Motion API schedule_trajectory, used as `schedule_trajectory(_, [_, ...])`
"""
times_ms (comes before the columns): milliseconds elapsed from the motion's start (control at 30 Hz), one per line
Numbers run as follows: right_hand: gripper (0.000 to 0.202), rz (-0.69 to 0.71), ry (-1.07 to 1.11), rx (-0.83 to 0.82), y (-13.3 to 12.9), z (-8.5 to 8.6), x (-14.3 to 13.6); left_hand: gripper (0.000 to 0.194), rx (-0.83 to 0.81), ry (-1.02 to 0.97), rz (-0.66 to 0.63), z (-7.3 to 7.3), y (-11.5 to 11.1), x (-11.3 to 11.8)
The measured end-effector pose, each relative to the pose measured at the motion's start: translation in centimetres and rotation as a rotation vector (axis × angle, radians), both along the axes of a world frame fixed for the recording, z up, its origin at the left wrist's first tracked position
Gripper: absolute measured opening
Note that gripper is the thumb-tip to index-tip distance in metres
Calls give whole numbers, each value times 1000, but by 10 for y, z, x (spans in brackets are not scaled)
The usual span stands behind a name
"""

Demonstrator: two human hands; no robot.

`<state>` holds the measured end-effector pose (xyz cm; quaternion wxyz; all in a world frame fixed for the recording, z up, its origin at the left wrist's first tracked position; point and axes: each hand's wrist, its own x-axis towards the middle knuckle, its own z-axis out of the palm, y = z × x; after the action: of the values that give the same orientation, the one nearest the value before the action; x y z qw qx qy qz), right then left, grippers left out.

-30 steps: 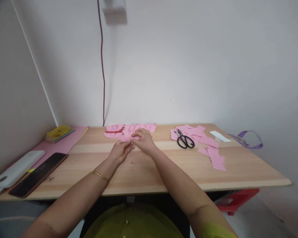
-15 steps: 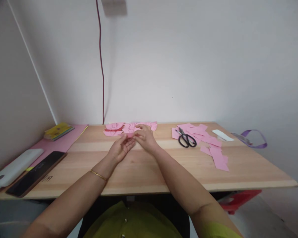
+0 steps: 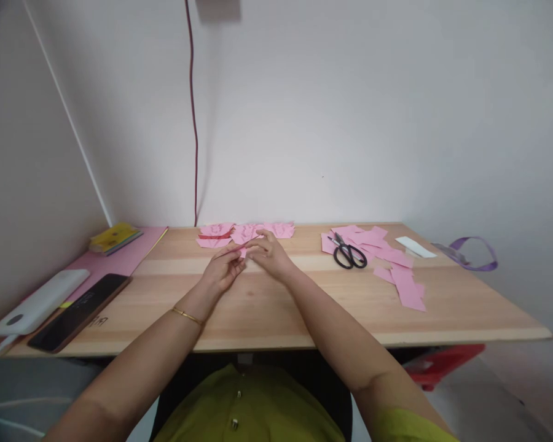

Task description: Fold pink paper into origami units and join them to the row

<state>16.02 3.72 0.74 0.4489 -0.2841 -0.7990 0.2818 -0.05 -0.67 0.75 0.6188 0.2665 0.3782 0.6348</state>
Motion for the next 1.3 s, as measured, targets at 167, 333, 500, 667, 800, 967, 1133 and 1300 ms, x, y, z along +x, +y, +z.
schedule_trajectory(167, [25,234,117,-299,-7,-4,-10,26,31,-27,-32,0,-1,0])
schedule_trajectory(333, [19,198,106,-298,-6,-4,-8,28,26,-18,-44,-3,1,1])
schedule_trajectory(500, [18,200,89,-292,-7,0,-5,29,29,4,-60,-3,1,1])
schedule_trajectory(667, [17,182,81,-292,-7,0,-5,31,38,24,-77,-5,0,1])
schedule_trajectory(800, [18,165,62,-275,-5,0,-4,29,33,31,-79,-5,0,1])
schedule_trajectory(967, [20,233,62,-273,-7,2,-3,29,7,32,-79,-3,1,0])
schedule_trajectory(1133, [18,166,51,-273,-9,4,-3,28,-6,32,-104,-7,4,0])
schedule_trajectory(1300, [17,167,56,-277,-7,3,-2,25,0,48,-121,-10,5,-1])
